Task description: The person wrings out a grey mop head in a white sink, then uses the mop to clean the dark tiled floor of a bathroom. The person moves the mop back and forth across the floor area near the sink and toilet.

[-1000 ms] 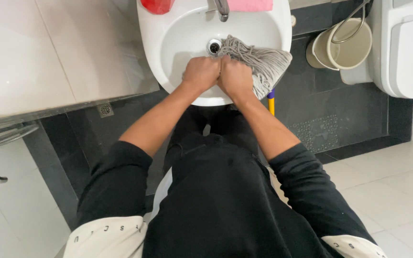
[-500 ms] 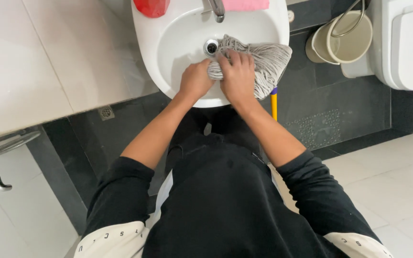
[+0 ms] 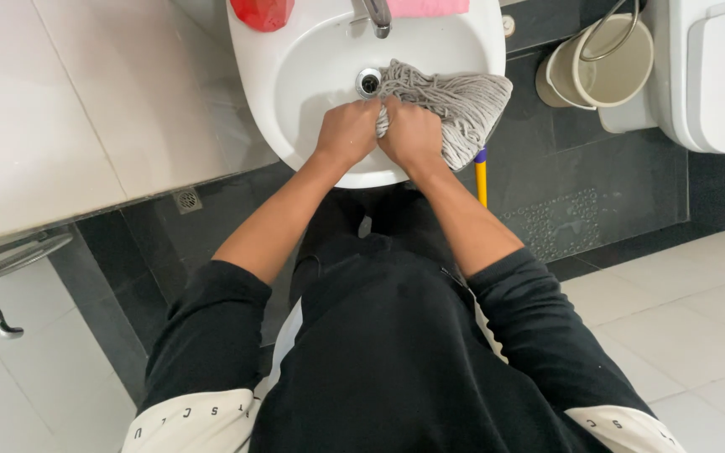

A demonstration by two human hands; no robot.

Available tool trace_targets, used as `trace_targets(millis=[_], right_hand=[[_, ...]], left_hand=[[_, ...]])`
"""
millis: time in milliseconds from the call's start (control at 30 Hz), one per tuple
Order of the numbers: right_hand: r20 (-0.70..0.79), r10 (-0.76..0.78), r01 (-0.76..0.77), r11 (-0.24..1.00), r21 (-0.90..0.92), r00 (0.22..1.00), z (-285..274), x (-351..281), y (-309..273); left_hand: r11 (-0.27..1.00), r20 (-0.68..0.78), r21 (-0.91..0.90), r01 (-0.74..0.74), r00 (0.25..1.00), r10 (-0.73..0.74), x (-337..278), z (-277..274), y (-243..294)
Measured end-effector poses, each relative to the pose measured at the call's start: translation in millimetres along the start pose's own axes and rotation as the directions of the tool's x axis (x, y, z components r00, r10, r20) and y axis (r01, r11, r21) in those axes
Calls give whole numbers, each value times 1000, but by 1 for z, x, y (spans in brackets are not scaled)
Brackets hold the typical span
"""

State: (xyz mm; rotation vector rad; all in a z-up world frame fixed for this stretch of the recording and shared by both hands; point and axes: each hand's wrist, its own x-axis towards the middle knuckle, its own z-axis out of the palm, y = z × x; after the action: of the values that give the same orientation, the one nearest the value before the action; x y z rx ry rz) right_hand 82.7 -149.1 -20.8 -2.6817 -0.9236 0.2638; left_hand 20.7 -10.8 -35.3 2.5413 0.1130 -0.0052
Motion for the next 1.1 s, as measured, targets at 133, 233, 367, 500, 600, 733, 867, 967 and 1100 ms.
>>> trace_targets(millis=[133, 233, 367, 500, 600, 733, 867, 967, 1100], right_hand=[[-33, -15, 15, 1000, 23, 999, -22, -4, -8], [-68, -18, 24, 996, 86, 997, -19, -11, -7], [-231, -182, 203, 977, 70, 956, -15, -19, -3], [-130, -135, 140, 990, 31, 982, -4, -19, -1], [-40, -132, 134, 989, 58, 990, -3, -14, 1], [40, -25, 24, 1000, 17, 999, -10, -13, 1], [78, -239, 230, 968, 103, 968, -30, -15, 11], [237, -297, 223, 930, 293, 925, -70, 19, 25], [525, 155, -181, 984, -2, 837, -84, 67, 19]], left_hand=[[997, -65, -83, 6, 998, -12, -14, -12, 9], [824, -274, -557, -98, 959, -71, -25, -12, 8], [846, -28, -516, 137, 984, -177, -25, 3, -1], [962, 97, -143, 231, 971, -218, -24, -3, -1], [993, 14, -86, 86, 996, -85, -20, 16, -16], [994, -112, -108, 4, 994, -16, -18, 10, -15], [996, 42, -48, -69, 997, 71, -43, 8, -28], [995, 92, -82, -64, 993, 72, -58, -22, -13], [978, 190, -208, -13, 980, 53, -66, -54, 4]])
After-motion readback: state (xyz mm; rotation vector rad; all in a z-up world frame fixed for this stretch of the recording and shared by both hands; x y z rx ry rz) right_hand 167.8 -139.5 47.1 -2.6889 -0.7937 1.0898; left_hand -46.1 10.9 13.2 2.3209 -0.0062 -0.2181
